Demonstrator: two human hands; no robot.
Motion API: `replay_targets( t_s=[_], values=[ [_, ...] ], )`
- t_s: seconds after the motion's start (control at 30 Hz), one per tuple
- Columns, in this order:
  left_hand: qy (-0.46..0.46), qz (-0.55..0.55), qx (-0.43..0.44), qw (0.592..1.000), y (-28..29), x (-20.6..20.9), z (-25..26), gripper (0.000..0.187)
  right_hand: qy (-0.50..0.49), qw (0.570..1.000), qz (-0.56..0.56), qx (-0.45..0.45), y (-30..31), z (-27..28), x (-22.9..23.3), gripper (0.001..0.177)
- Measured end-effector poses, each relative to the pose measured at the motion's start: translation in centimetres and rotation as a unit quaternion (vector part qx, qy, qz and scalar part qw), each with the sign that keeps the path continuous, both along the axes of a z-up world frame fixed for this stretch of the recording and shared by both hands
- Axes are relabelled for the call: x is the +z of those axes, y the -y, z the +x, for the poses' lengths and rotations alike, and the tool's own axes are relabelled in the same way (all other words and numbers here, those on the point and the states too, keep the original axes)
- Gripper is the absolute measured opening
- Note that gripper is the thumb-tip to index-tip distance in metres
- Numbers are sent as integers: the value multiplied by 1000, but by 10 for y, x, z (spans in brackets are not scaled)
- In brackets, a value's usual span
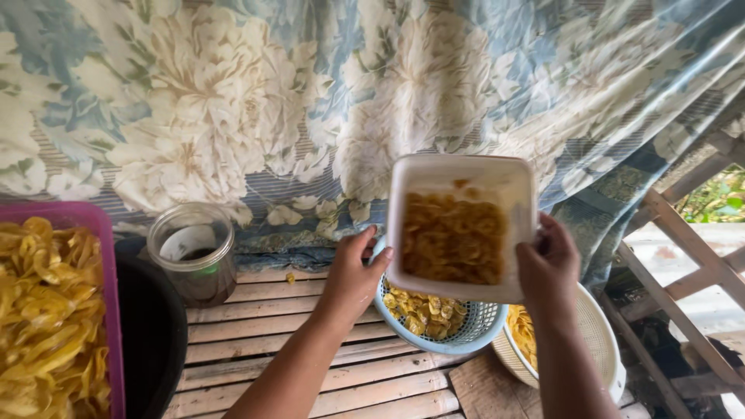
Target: The person sorts dried fruit pieces by hand from various containers into a central white basin, then uses a small green spoon to transfer seasoning from a jar into the basin and stirs the contents.
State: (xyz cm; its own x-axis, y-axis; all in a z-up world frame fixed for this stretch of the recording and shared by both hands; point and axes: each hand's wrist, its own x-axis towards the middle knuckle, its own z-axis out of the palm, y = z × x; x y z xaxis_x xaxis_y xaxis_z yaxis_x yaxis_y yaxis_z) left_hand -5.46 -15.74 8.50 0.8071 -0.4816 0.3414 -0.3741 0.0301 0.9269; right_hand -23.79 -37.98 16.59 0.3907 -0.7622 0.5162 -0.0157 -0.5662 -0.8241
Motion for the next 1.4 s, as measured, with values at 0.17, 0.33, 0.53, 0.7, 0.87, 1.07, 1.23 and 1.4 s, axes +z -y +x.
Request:
replay_targets(
  t_s=[0.17, 0.33, 0.53, 0.7, 0.87, 1.07, 1.23, 1.4],
  values=[
    [-91, 185, 17, 978, 23, -103, -8, 65, -163, 900, -350, -202, 3, -14, -14, 50],
    [-248, 129, -2, 960, 36, -134, -32, 51, -260, 823, -455, -221, -12, -14, -55, 51],
    [-347, 31, -64, 935, 37, -116, -36, 38, -197, 777, -575, -165, -11, -9, -82, 45],
    [-385, 46, -64, 920, 28, -106, -33, 48, -158, 791, -571, -150, -13, -15, -70, 43],
    [-381, 70, -57, 920, 28, -104, -32, 58, -158, 770, -604, -134, -1, -30, -67, 46],
    [-406, 75, -65, 908, 29, -99, -32, 57, -193, 771, -594, -125, 21, -43, -86, 44],
    [-388, 2, -78, 919, 34, -113, -33, 44, -229, 756, -602, -119, 29, -46, -88, 46],
    [-415, -1, -72, 907, 33, -121, -31, 49, -204, 769, -593, -124, 26, -50, -86, 45]
  ],
)
